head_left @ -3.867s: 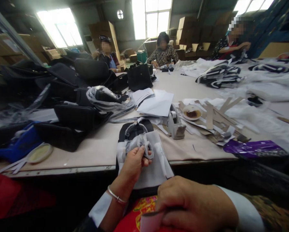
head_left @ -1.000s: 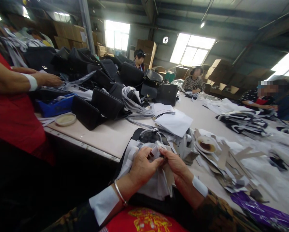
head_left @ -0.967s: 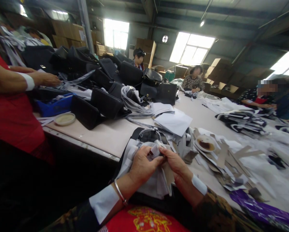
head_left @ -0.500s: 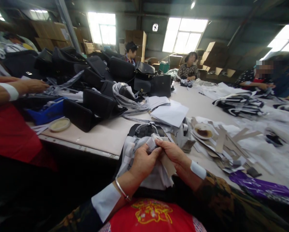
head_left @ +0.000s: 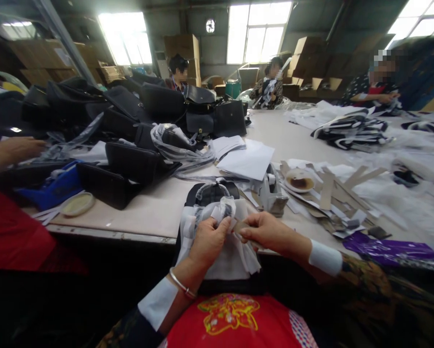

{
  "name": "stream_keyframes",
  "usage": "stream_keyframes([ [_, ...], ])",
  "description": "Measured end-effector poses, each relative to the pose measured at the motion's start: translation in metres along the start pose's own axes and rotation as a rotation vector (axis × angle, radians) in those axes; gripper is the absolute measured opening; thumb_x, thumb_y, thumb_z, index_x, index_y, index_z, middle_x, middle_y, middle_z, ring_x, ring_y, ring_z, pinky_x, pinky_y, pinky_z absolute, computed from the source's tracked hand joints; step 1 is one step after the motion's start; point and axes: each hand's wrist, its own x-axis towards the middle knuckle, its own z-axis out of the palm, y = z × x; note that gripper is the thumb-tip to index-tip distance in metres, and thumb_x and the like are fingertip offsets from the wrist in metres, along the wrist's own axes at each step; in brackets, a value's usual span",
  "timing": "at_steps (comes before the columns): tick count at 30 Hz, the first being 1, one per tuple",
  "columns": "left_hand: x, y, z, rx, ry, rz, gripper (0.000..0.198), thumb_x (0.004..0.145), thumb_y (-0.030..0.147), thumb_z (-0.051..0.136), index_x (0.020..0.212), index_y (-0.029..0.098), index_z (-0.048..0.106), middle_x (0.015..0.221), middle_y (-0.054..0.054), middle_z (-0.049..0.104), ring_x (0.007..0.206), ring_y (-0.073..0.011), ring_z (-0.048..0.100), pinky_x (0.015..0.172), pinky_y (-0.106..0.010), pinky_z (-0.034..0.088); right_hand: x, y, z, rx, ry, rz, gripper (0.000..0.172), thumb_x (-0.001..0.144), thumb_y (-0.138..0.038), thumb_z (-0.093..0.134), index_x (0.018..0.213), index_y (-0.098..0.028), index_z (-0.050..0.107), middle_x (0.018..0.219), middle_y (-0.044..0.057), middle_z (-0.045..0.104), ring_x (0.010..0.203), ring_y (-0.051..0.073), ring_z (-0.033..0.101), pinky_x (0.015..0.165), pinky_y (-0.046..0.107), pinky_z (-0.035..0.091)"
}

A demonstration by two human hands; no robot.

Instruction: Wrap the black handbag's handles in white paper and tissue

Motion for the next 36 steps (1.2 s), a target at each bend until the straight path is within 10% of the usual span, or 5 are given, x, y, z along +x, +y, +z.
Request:
stream_keyframes([
  [6,0.002,-0.013,0.009,-0.178,-0.047,-0.078,0.050,0.083,0.064,0.067,0.071,0.016,0.071,0.065,-0.003,0.068,0.055,-0.0141,0.055,0.049,-0.025,0.039,0.018,0.007,-0.028,-0.290,0.006,-0.130,0.025,0.083,-0.032,0.065,0.061,-0.019,0.068,0.053,0.000,0.063,0.039,0.010,0.044,0.040,0.024,0.028],
  [11,0.003,-0.005,0.013,-0.314,-0.020,-0.207,0.044,0.077,0.058,0.073,0.075,0.014,0.071,0.072,-0.007,0.072,0.064,-0.0173,0.065,0.050,-0.023,0.044,-0.003,0.002,-0.025,-0.785,0.416,-0.656,0.019,0.093,-0.023,0.057,0.096,-0.018,0.075,0.097,0.011,0.072,0.090,0.024,0.063,0.082,0.036,0.048],
  [14,0.002,0.004,0.014,-0.390,-0.023,-0.261,0.043,0.071,0.056,0.078,0.076,0.013,0.070,0.076,-0.009,0.073,0.067,-0.0175,0.067,0.050,-0.021,0.046,-0.018,-0.003,-0.011,-1.003,0.449,-0.816,0.024,0.100,-0.024,0.051,0.097,-0.017,0.073,0.100,0.012,0.068,0.094,0.025,0.059,0.088,0.039,0.044],
  [25,-0.002,0.013,0.014,-0.501,-0.002,-0.350,0.045,0.065,0.053,0.084,0.076,0.013,0.066,0.071,-0.004,0.067,0.063,-0.0140,0.061,0.047,-0.019,0.045,0.005,-0.005,0.006,-1.114,0.330,-0.637,0.022,0.088,-0.027,0.068,0.106,-0.015,0.071,0.100,0.011,0.066,0.096,0.026,0.058,0.086,0.037,0.043],
  [36,-0.002,0.014,0.016,-0.575,-0.021,-0.379,0.034,0.074,0.045,0.083,0.078,0.013,0.071,0.078,-0.008,0.072,0.067,-0.0152,0.066,0.047,-0.017,0.046,0.028,-0.003,-0.019,-0.907,0.211,-0.865,0.021,0.082,-0.026,0.078,0.101,-0.017,0.075,0.093,0.007,0.063,0.088,0.022,0.059,0.082,0.036,0.048],
])
